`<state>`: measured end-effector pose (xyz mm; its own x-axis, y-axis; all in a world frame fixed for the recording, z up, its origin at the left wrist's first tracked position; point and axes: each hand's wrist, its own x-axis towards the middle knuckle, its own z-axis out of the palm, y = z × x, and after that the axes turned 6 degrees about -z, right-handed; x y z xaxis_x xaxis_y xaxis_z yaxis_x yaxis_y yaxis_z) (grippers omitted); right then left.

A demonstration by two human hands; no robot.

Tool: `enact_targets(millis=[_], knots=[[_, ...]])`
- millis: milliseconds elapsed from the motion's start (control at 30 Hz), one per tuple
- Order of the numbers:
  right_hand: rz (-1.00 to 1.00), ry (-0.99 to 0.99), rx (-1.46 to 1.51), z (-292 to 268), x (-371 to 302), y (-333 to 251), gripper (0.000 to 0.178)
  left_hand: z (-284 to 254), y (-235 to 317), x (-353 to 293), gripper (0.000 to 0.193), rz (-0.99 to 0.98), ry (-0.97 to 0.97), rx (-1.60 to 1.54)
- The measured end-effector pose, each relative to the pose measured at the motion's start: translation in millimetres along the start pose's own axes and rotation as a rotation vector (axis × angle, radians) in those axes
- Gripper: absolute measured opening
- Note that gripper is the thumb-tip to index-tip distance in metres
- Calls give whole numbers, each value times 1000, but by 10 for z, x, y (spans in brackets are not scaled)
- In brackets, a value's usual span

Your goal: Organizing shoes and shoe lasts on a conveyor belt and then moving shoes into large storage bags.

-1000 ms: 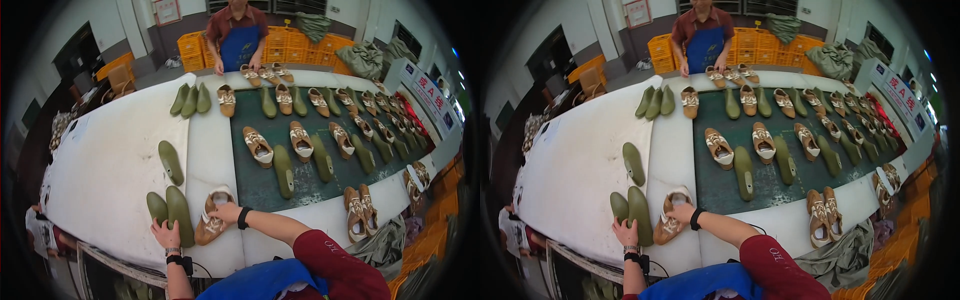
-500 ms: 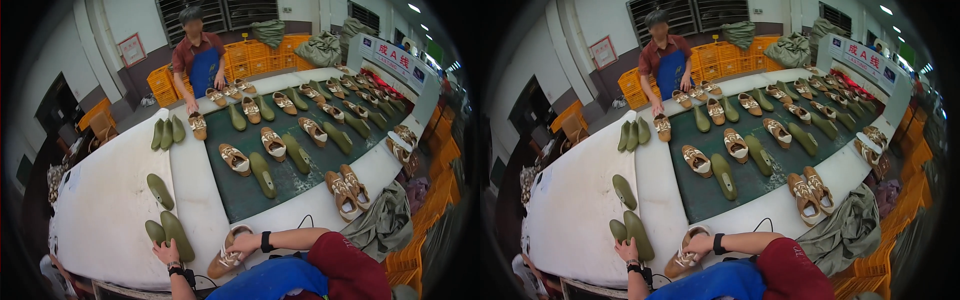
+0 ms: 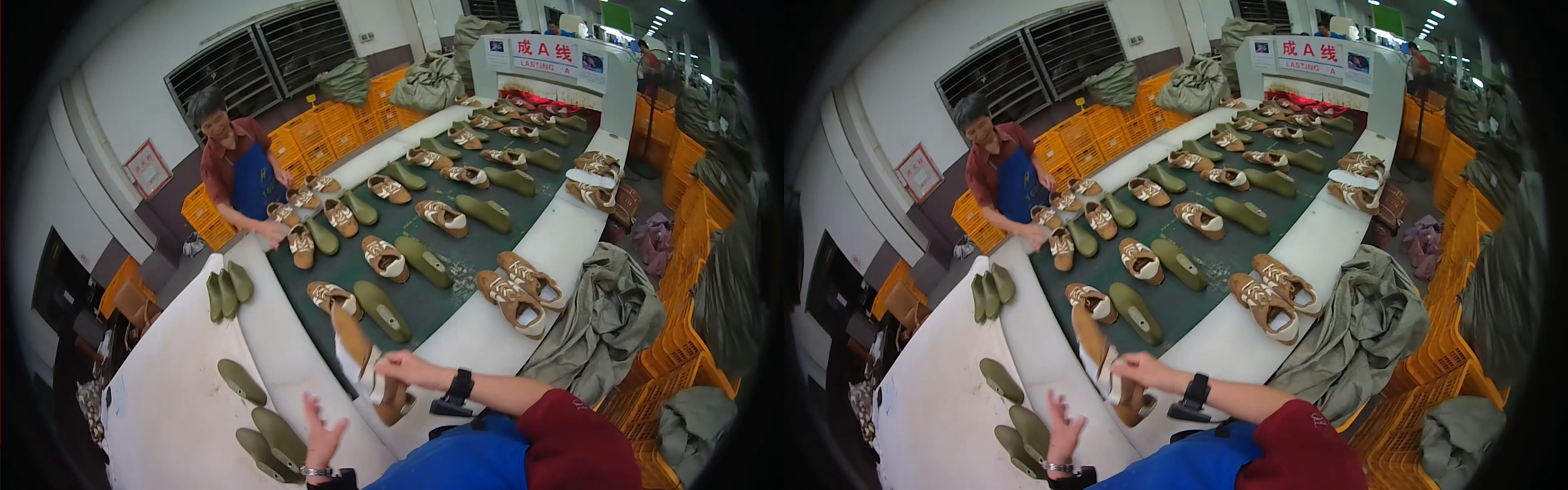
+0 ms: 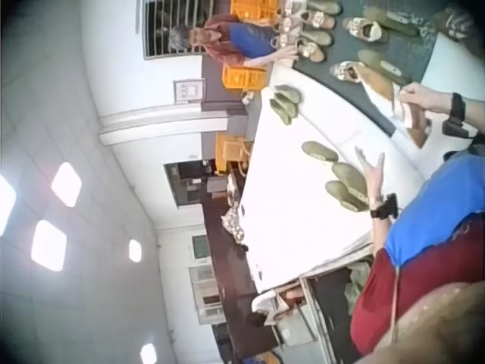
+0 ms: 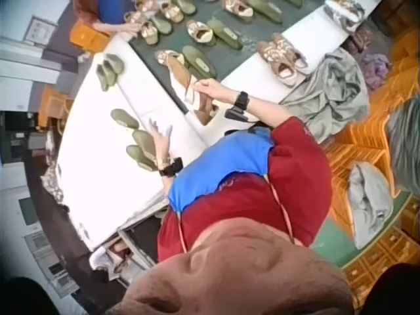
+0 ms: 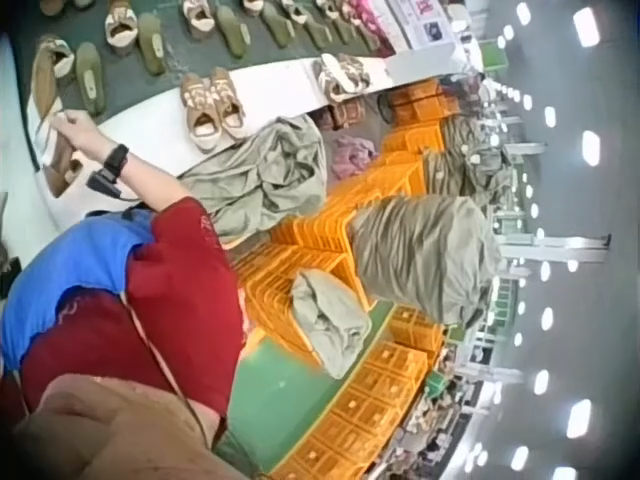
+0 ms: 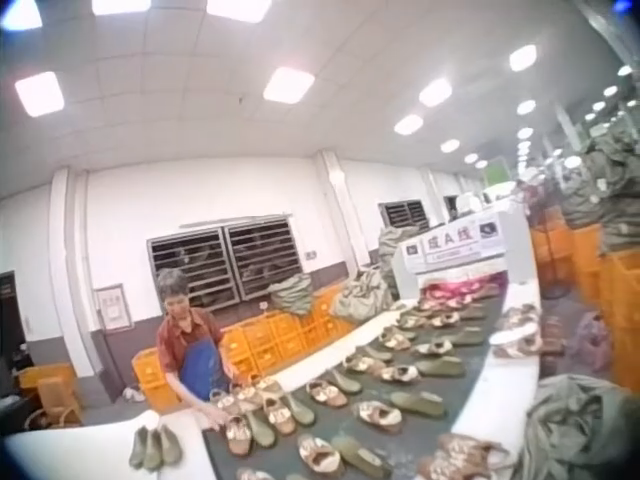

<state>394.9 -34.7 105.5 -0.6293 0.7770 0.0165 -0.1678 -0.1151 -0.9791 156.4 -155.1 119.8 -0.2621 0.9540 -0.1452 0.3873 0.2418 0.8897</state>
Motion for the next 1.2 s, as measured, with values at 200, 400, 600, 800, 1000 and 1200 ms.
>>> enact_targets(millis=[200, 400, 600, 800, 1000, 1200], knots=[[82, -174, 302, 353, -176, 16, 54, 538, 217, -4, 83, -88, -389, -448], [-61, -54, -328, 41, -320, -182, 54, 605, 176, 37, 69, -4, -142, -555], [-325, -52, -743, 273, -395, -91, 65, 523, 196, -11, 54, -108, -149, -834], [-406, 85, -767, 375, -290, -61, 49, 556, 128, 17, 57, -197, -261, -858], [-558, 241, -917, 412, -304, -93, 33, 550, 199, -55, 67, -73, -116, -661], [-532, 244, -913, 508, -424, -67, 33, 488, 365, -220, 64, 490, 214, 374]])
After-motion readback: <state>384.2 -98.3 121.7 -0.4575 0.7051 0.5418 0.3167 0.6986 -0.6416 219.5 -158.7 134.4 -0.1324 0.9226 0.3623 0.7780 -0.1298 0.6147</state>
